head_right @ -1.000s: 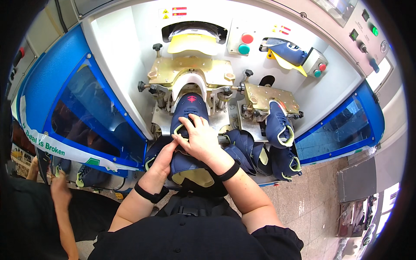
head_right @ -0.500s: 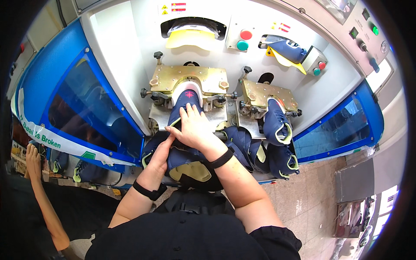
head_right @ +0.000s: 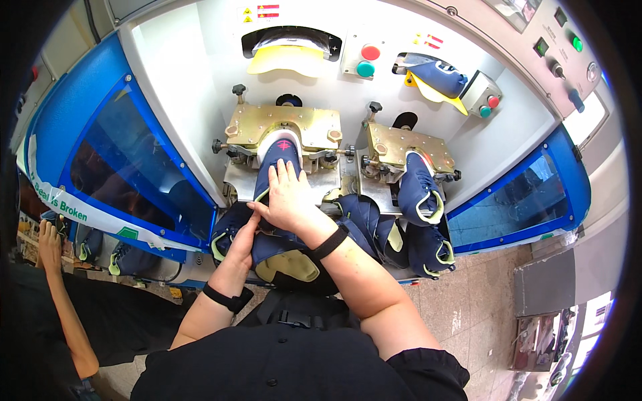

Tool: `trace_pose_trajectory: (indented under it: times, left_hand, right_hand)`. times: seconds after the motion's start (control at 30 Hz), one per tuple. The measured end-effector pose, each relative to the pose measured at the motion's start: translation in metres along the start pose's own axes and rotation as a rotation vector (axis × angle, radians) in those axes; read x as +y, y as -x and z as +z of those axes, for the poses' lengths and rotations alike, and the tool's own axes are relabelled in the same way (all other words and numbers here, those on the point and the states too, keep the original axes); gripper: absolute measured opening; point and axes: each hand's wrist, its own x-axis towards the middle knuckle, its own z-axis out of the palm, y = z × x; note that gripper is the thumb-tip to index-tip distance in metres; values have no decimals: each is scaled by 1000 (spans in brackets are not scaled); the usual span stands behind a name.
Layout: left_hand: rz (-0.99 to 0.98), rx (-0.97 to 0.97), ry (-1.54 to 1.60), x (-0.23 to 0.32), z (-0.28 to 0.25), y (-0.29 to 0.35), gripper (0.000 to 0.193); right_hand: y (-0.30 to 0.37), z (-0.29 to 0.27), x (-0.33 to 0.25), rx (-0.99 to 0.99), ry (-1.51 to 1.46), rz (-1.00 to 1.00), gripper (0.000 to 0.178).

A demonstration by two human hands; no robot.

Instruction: Operating a shoe lasting machine to shape shoe uppers onto molds.

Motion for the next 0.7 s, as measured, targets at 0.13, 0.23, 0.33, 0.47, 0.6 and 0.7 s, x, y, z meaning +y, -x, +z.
trace_pose_trajectory:
  times: [0.13, 0.23, 0.33, 0.47, 0.6, 0.7]
  left_hand:
    - [-11, 52, -11, 0, 4, 5, 54]
    - [-10, 71, -16, 5, 13, 24, 47]
    - [66, 274, -192, 10, 27, 63, 38]
    - [566, 2, -328, 14, 71, 109, 27]
    - [862, -314, -506, -2, 139, 115, 41]
    - [1007, -610, -657, -10, 176, 109, 45]
  right_hand:
    - [0, -2, -1, -6, -8, -4, 95]
    - [12, -17, -1, -8, -77, -6, 91]
    - [57, -48, 3, 306, -392, -181, 67]
    - [145, -94, 14, 346, -615, -362, 68]
    - [192, -117, 24, 287, -429, -249, 82]
    - [228, -127, 42, 284, -391, -149, 68]
